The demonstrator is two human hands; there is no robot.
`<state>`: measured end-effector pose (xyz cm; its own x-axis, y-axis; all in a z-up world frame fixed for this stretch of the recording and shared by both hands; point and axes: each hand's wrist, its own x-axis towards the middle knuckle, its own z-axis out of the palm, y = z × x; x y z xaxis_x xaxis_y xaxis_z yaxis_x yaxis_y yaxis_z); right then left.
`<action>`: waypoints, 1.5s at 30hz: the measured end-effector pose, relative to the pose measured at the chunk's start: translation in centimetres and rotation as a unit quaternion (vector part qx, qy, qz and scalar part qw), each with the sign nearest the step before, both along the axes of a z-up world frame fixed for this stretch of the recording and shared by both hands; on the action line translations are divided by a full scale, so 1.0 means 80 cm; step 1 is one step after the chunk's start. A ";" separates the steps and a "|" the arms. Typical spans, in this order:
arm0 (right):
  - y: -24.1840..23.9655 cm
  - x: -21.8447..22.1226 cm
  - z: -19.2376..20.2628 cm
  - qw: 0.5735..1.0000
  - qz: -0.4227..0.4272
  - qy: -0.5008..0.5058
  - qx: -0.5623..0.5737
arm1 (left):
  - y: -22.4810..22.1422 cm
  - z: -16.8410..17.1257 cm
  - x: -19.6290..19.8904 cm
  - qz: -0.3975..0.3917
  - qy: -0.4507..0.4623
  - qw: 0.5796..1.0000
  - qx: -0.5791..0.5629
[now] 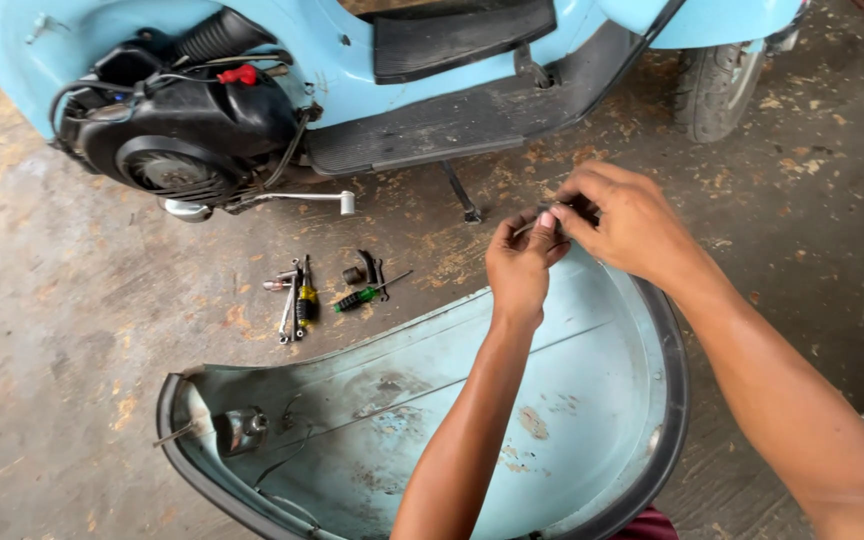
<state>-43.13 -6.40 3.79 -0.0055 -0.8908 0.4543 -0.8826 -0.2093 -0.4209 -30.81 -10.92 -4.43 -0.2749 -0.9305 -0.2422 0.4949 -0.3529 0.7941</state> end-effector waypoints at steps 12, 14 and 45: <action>-0.015 -0.002 -0.024 1.000 -0.007 0.011 -0.009 | -0.009 -0.007 0.004 0.002 -0.012 1.000 0.011; -0.015 0.005 -0.017 1.000 -0.004 0.007 0.001 | -0.011 -0.011 0.005 0.001 -0.012 1.000 0.011; -0.047 0.038 -0.034 0.998 -0.012 0.029 0.059 | -0.019 0.002 0.084 -0.081 -0.280 0.919 -0.267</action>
